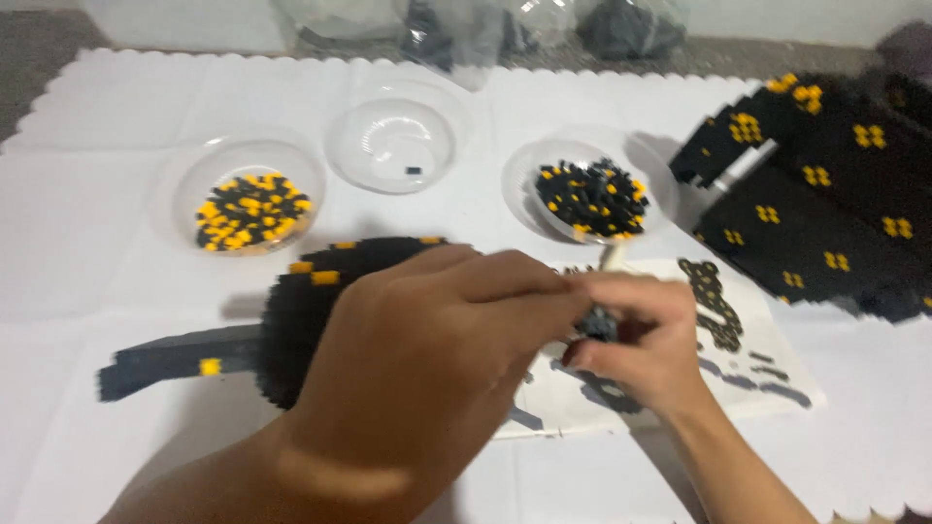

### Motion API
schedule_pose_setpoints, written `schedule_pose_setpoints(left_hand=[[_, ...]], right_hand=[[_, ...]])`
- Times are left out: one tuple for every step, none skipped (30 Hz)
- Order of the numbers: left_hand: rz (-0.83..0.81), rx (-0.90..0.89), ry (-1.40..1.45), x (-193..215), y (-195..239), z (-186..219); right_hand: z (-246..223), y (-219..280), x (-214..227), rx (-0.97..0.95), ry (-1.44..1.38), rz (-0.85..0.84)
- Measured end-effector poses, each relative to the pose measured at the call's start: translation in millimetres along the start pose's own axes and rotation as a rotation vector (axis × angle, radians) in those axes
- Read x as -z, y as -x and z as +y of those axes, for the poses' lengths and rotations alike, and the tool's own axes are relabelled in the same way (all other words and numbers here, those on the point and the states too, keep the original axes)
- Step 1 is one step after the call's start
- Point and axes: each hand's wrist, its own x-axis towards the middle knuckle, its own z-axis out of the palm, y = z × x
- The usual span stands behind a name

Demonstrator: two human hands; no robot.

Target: The person assembles a black and yellow plastic brick model, likely a bear, by attaching small bricks to a larger base piece. They use a white plastic hammer tool to tap the bricks into place and refer to an instruction sheet on the table.

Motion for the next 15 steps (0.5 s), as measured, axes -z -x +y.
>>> schedule_pose_setpoints(left_hand=[[0.008, 0.008, -0.009, 3, 0, -2], [0.025, 0.057, 0.032, 6, -1, -3], [0.038, 0.103, 0.076, 9, -2, -5], [0.043, 0.109, 0.069, 12, -1, -5], [0.055, 0.112, 0.052, 15, -1, -4], [0.068, 0.116, 0.035, 18, -1, -4], [0.069, 0.12, 0.033, 19, 0, -2], [0.07, 0.122, -0.002, 21, 1, 0], [0.071, 0.12, -0.037, 22, 1, 2], [0.072, 0.12, -0.038, 21, 1, 2], [0.064, 0.093, -0.008, 21, 1, 1], [0.057, 0.066, 0.022, 20, 2, 1], [0.057, 0.066, 0.021, 19, 1, 2], [0.019, 0.051, 0.021, 18, 1, 2], [-0.017, 0.034, 0.02, 17, 0, 2]], right_hand=[[0, 2, -2, 0.005, -0.005, -0.013], [1, 5, -4, -0.009, -0.047, 0.012], [1, 8, -6, -0.024, -0.09, 0.041], [-6, 6, -10, -0.021, -0.094, 0.032], [-12, 4, -12, -0.057, -0.119, 0.036], [-18, 3, -15, -0.093, -0.144, 0.04], [-13, 6, -12, -0.095, -0.145, 0.036], [-7, 9, -10, -0.084, -0.103, 0.061], [-2, 12, -7, -0.071, -0.06, 0.089], [-7, 9, -10, -0.07, -0.06, 0.088], [-13, 7, -13, -0.036, 0.004, 0.094], [-18, 5, -16, -0.003, 0.067, 0.1], [-16, 6, -16, -0.002, 0.067, 0.099], [-14, 8, -16, 0.014, 0.112, 0.118], [-11, 9, -15, 0.033, 0.158, 0.138]])
